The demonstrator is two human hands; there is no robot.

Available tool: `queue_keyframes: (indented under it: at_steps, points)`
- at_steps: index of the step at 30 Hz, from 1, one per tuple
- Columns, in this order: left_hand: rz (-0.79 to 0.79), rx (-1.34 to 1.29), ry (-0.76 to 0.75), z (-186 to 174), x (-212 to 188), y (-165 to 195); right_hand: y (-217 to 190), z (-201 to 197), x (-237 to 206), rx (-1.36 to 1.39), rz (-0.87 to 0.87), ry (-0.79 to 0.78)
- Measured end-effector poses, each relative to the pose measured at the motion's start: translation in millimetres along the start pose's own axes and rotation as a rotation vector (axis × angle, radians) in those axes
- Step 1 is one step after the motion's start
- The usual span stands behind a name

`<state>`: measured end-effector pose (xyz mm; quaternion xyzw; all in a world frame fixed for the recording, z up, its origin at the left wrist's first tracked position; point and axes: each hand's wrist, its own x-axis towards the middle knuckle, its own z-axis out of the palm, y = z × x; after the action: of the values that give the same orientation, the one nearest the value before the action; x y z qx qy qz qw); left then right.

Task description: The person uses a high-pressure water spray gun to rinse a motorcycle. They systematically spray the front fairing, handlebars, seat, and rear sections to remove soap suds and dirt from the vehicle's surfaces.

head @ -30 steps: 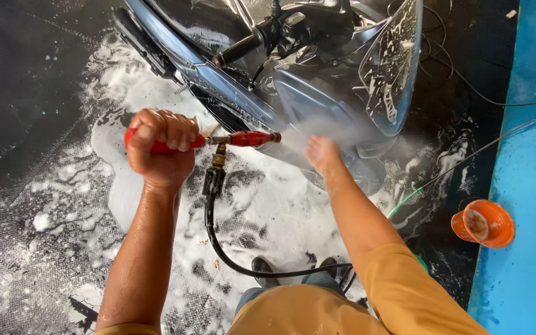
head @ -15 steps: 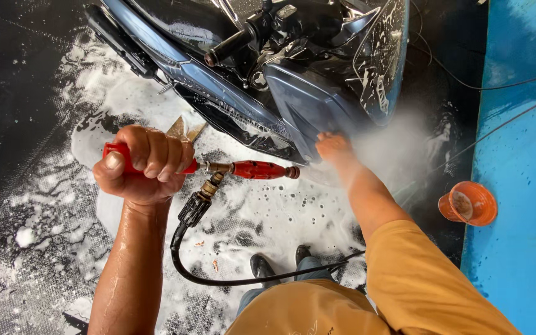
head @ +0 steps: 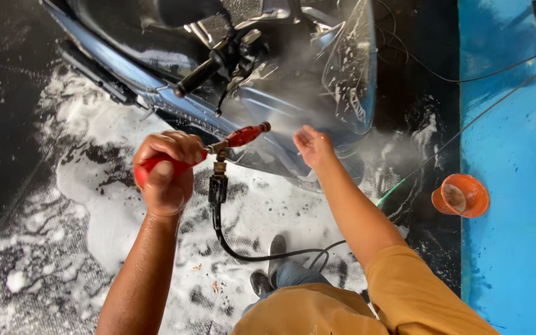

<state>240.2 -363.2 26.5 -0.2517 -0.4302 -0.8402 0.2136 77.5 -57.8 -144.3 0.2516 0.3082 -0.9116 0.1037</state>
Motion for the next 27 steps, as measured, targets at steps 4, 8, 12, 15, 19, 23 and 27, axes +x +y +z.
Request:
queue_keyframes:
  at_steps: [4,8,12,15,19,23,27]
  points:
    - [0.002,-0.065,0.178,-1,35,-34,-13,30,4,-0.168,-0.08,-0.006]
    - [-0.021,-0.141,0.301,-6,60,-67,-22,54,20,-0.228,-0.221,-0.114]
    - [-0.101,-0.314,0.456,-20,61,-93,-28,52,44,-0.222,-0.231,-0.192]
    - [-0.149,-0.288,0.443,-38,57,-109,-26,49,60,-0.061,-0.182,-0.25]
    - [-0.217,-0.295,0.411,-62,61,-128,-12,56,66,-0.052,-0.115,-0.187]
    - [-0.26,-0.298,0.322,-80,76,-143,5,74,57,-0.121,0.065,-0.111]
    - [-0.347,-0.291,0.243,-94,86,-152,16,95,56,-0.059,0.045,-0.202]
